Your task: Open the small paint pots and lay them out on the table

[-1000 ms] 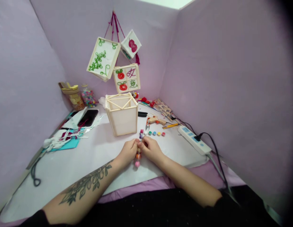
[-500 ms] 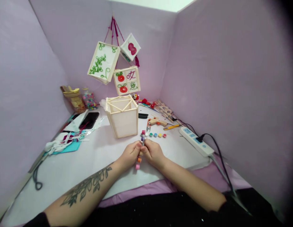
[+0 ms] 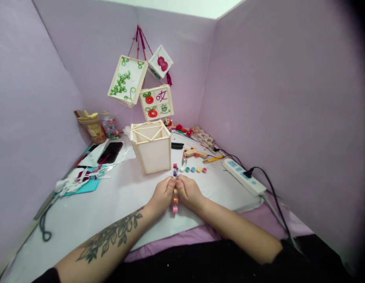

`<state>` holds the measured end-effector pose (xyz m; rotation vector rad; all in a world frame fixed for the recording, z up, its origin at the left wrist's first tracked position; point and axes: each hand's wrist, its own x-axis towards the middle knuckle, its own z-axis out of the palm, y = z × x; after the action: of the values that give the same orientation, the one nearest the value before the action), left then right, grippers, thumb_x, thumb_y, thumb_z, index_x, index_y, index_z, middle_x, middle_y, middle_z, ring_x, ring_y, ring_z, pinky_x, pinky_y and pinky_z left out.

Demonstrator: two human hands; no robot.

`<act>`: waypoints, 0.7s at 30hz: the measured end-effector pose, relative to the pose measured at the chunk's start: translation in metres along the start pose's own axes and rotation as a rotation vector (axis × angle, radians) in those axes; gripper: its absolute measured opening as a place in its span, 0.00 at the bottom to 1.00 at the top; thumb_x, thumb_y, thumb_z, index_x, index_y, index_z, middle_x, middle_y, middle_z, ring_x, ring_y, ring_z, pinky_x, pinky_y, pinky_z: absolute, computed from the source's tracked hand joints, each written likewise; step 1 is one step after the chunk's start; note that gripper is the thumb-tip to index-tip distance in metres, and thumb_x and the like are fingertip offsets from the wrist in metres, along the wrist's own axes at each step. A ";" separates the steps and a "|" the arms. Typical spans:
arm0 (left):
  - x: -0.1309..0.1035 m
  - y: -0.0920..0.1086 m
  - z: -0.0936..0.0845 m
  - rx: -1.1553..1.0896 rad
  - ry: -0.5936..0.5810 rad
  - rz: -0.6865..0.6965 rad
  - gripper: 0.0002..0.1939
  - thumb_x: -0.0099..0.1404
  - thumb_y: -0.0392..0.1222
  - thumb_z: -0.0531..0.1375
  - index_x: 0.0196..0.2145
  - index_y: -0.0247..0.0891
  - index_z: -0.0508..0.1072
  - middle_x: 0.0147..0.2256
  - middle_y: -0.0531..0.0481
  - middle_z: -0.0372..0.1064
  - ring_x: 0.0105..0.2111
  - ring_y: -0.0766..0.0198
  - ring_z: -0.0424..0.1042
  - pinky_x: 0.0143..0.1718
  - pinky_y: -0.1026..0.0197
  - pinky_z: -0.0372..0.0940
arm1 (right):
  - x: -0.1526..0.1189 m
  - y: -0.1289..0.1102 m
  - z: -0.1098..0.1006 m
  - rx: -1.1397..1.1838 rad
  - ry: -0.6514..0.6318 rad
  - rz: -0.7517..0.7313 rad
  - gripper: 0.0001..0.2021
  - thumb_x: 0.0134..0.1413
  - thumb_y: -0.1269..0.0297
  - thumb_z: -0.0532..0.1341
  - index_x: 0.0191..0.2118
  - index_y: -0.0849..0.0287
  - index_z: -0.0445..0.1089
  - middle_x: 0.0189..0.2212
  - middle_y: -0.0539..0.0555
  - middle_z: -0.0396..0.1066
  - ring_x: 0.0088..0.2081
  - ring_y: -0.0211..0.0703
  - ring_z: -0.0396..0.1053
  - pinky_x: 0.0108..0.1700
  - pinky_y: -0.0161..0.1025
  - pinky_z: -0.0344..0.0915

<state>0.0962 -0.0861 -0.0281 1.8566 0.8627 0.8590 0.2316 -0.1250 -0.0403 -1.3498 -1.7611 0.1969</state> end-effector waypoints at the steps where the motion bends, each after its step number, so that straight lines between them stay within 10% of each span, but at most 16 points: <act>1: 0.000 0.000 0.001 0.005 0.009 -0.006 0.22 0.68 0.57 0.45 0.25 0.39 0.62 0.25 0.52 0.63 0.27 0.63 0.62 0.31 0.61 0.58 | 0.000 -0.001 0.000 0.002 -0.002 0.011 0.13 0.64 0.62 0.44 0.27 0.54 0.55 0.20 0.50 0.62 0.23 0.40 0.61 0.27 0.36 0.57; 14: 0.002 -0.002 0.004 0.008 0.076 -0.036 0.23 0.67 0.59 0.45 0.25 0.40 0.62 0.25 0.51 0.63 0.27 0.62 0.62 0.31 0.60 0.58 | 0.002 -0.003 0.002 0.037 0.018 0.080 0.16 0.65 0.60 0.44 0.26 0.55 0.57 0.20 0.50 0.62 0.24 0.40 0.62 0.29 0.36 0.57; 21: 0.003 -0.002 -0.001 -0.269 0.038 -0.051 0.23 0.67 0.62 0.47 0.32 0.37 0.64 0.27 0.52 0.63 0.27 0.64 0.62 0.32 0.61 0.62 | 0.002 -0.002 -0.003 0.255 0.085 0.009 0.15 0.58 0.55 0.58 0.46 0.59 0.65 0.33 0.54 0.70 0.29 0.40 0.66 0.32 0.36 0.65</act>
<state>0.0963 -0.0825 -0.0291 1.5834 0.7726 0.9326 0.2326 -0.1251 -0.0361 -1.1650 -1.5997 0.3512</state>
